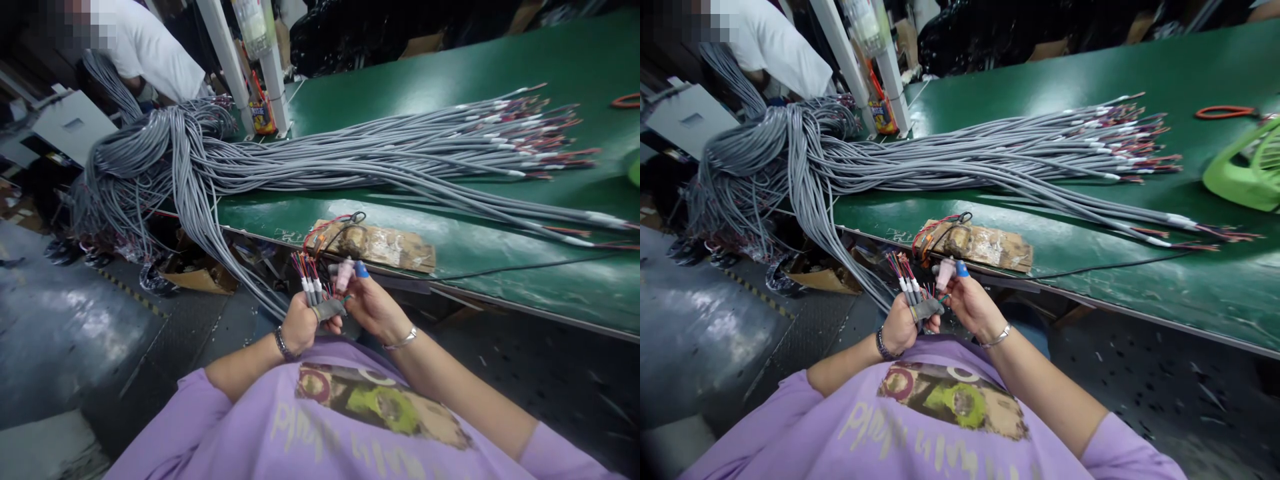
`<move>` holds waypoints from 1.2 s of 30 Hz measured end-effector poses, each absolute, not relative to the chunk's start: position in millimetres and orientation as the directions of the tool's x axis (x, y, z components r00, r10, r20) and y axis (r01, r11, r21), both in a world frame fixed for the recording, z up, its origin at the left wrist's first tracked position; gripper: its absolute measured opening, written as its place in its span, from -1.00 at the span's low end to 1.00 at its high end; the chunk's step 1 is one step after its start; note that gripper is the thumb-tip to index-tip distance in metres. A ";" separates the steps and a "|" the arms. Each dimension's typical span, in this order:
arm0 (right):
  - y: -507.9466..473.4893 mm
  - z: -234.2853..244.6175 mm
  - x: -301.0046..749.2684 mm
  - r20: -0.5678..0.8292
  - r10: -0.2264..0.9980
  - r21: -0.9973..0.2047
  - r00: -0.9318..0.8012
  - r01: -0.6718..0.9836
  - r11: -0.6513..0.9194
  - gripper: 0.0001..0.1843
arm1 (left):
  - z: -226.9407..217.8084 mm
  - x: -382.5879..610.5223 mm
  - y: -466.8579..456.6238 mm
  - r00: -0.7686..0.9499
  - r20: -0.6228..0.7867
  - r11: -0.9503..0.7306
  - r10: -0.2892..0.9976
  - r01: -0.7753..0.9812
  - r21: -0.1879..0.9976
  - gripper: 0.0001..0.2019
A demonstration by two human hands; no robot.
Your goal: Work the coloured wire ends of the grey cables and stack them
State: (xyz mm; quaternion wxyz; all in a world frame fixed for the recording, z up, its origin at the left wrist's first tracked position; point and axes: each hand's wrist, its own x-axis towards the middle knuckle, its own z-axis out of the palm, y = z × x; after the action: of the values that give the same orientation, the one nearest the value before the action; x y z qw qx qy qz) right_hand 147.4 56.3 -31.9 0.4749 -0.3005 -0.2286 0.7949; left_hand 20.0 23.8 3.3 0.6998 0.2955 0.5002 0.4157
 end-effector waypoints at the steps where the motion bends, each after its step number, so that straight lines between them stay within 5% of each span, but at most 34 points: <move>1: 55.8 -32.5 148.1 -0.276 0.888 -0.625 -0.368 -0.633 -0.456 -0.53 | 3.5 19.2 23.0 0.160 -0.449 0.477 0.879 -0.284 0.832 -0.51; 7: 52.3 -35.7 160.0 -0.355 0.830 -0.561 -0.431 -0.612 -0.557 -0.53 | -1.5 14.0 15.9 0.159 -0.440 0.467 0.884 -0.232 0.853 -0.47; 19: 33.1 -7.4 161.1 -0.303 0.848 -0.849 -0.434 -0.282 -0.448 -0.52 | -7.9 11.1 15.1 0.259 -0.405 0.445 0.877 -0.122 0.887 -0.48; 28: 32.2 -24.3 160.5 -0.311 0.870 -0.825 -0.382 -0.346 -0.447 -0.54 | -9.1 12.1 14.8 0.116 -0.405 0.422 0.907 -0.228 0.878 -0.53; 36: 55.0 -25.1 158.9 -0.323 0.878 -0.689 -0.354 -0.547 -0.474 -0.51 | 0.5 20.7 21.2 0.112 -0.397 0.412 0.911 -0.264 0.872 -0.55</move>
State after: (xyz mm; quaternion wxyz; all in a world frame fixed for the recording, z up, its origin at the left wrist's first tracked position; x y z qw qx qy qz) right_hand 158.9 55.0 -25.1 0.4527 -0.3434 -0.2405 0.7869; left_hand 20.7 21.2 0.5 0.6727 0.3213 0.5036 0.4365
